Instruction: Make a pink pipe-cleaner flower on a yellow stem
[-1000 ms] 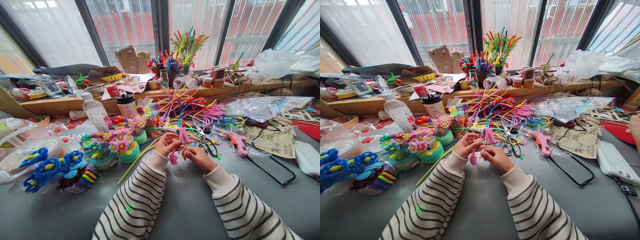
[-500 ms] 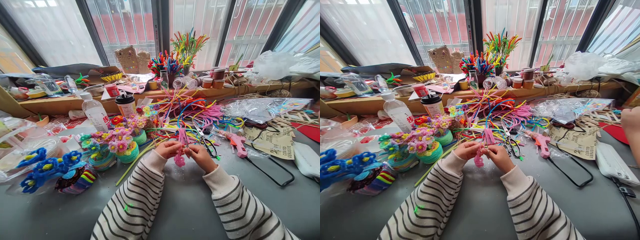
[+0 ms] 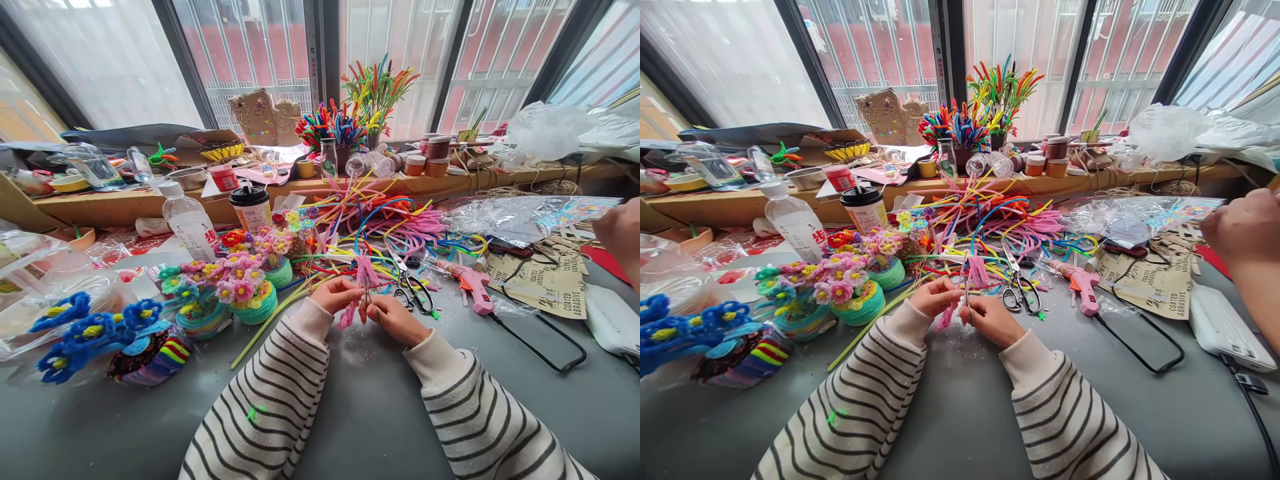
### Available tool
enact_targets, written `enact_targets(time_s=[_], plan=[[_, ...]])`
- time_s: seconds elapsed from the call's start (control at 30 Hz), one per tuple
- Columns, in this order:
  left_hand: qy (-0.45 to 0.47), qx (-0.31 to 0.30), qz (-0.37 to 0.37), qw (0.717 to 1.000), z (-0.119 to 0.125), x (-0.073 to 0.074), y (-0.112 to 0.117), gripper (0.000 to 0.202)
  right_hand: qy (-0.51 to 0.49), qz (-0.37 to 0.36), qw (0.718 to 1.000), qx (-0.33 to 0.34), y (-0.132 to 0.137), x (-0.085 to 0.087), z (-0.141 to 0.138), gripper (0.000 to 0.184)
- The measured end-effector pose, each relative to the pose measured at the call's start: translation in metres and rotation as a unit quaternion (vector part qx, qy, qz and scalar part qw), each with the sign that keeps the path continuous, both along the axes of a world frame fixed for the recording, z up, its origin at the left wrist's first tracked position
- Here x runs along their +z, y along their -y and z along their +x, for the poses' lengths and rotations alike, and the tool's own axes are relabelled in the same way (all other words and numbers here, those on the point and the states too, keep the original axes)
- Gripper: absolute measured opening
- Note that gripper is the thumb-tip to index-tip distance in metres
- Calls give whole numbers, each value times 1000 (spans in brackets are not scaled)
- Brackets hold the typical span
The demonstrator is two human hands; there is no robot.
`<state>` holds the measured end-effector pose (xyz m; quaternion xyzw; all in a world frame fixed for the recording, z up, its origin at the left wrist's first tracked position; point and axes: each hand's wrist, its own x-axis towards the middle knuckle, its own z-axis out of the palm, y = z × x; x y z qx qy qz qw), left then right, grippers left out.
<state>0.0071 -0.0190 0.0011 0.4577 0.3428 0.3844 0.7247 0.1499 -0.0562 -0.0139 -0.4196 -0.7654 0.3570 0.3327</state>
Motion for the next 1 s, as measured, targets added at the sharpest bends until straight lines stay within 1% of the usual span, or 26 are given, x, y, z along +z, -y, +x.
enact_targets(time_s=[0.07,0.17,0.27,0.4,0.47,0.63,0.7,0.87,0.93,1.0], plan=[[-13,1,14,1000,0,-2,-1,27,10,6,1000,0,0,1,-1,61],[-30,-14,32,999,-1,-6,-2,25,15,7,1000,-18,0,0,-1,60],[-33,-27,29,999,-2,-7,-2,26,20,13,999,-49,0,-1,-2,57],[-29,-29,16,999,-2,-5,0,29,26,21,997,-76,-1,-4,-4,56],[-32,-33,12,999,-2,-4,0,29,24,18,997,-66,-1,-5,-5,56],[-25,-72,8,997,-3,-5,1,29,13,4,999,-29,-1,-5,-5,59],[-23,-71,1,997,-3,-5,1,30,19,8,999,-31,-1,-5,-4,58],[-23,-51,-5,998,-3,-5,0,29,31,22,997,-60,-3,-7,-3,56],[-23,-64,2,998,-3,-7,0,29,23,20,998,-48,-2,-7,-2,57],[-22,-82,11,996,-3,-10,-1,28,11,11,1000,-17,-2,-6,-1,58]])
